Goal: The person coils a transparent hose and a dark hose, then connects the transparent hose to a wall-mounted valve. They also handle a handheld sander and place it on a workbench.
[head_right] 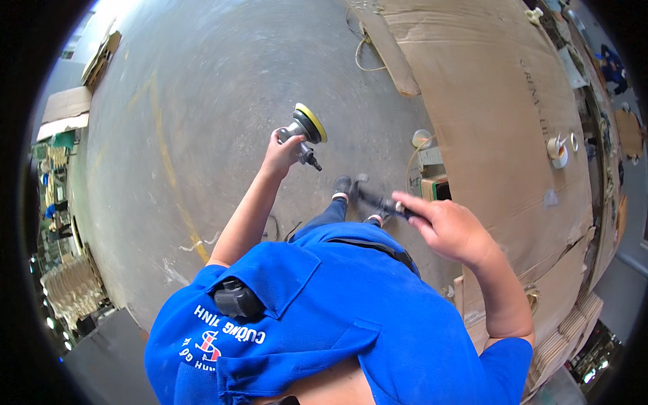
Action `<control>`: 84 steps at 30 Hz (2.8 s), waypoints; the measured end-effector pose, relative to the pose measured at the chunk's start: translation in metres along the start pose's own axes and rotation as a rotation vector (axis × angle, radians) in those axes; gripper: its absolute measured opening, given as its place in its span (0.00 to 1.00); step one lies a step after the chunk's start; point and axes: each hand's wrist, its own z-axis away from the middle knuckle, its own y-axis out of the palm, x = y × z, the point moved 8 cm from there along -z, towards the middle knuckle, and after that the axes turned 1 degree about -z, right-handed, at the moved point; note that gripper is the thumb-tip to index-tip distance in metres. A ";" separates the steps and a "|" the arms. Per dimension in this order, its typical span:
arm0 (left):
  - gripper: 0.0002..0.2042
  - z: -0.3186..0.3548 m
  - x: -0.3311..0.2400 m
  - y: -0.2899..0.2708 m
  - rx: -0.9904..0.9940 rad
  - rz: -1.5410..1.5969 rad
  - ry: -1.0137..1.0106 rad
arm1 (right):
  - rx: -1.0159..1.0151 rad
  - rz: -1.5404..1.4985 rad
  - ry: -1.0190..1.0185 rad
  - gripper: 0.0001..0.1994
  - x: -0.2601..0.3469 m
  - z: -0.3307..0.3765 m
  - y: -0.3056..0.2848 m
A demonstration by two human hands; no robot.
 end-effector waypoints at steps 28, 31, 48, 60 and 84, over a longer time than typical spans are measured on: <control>0.24 0.001 0.003 -0.024 -0.052 0.518 0.181 | -0.202 0.066 0.003 0.23 0.008 -0.027 0.031; 0.21 0.002 0.004 -0.019 0.104 0.575 0.152 | -0.206 -0.045 -0.052 0.23 0.004 -0.023 0.037; 0.17 -0.012 0.019 -0.010 0.310 0.829 0.006 | -0.274 -0.071 -0.112 0.24 -0.005 -0.026 0.062; 0.15 -0.031 0.034 -0.015 0.247 1.011 -0.042 | -0.422 0.298 -0.099 0.26 0.020 -0.032 0.076; 0.27 -0.009 0.011 -0.044 0.016 0.734 0.170 | 0.175 -0.853 0.168 0.23 -0.035 -0.077 0.126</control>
